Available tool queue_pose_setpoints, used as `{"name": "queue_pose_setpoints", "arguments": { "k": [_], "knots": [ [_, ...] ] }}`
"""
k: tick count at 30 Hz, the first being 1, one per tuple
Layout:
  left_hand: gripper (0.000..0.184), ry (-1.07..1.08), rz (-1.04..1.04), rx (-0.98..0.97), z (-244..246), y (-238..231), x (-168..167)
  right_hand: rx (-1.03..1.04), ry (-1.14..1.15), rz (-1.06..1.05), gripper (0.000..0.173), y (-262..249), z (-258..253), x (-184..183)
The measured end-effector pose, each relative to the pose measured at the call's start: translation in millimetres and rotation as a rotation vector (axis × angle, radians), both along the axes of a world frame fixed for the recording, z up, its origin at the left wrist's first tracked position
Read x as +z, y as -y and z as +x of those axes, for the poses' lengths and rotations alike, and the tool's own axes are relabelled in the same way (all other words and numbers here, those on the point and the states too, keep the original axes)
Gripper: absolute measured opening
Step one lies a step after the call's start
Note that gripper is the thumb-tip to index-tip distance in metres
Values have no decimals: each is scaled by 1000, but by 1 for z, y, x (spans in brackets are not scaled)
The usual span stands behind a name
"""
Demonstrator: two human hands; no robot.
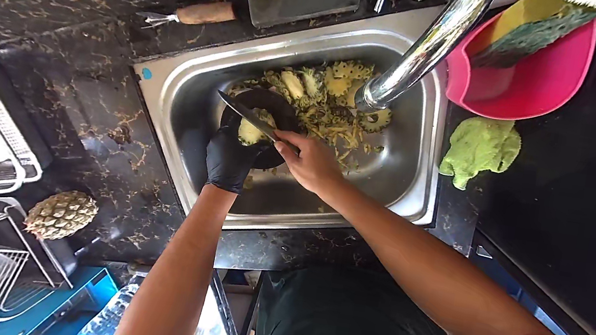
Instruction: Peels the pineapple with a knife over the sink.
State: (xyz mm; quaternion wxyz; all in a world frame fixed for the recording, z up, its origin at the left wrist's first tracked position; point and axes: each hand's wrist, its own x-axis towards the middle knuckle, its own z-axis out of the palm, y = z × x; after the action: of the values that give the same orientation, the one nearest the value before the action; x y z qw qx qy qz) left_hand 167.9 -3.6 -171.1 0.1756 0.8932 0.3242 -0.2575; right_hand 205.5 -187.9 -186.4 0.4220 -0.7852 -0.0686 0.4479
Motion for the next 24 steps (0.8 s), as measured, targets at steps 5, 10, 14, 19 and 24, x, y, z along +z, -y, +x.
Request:
{"name": "queue_pose_setpoints", "arguments": {
  "k": [5, 10, 14, 19, 24],
  "knots": [
    [86, 17, -3, -7, -3, -1, -4, -14, -46, -44, 42, 16, -8, 1],
    [89, 1, 1, 10, -1, 2, -1, -8, 10, -35, 41, 4, -4, -2],
    [91, -3, -13, 13, 1, 0, 0, -22, -44, -79, 43, 20, -11, -6],
    [93, 29, -16, -11, -1, -1, -2, -52, -51, -19, 40, -5, 4, -13],
    [92, 25, -31, 9, -1, -2, -2, -103, -146, -2, 40, 15, -5, -22]
  ]
}}
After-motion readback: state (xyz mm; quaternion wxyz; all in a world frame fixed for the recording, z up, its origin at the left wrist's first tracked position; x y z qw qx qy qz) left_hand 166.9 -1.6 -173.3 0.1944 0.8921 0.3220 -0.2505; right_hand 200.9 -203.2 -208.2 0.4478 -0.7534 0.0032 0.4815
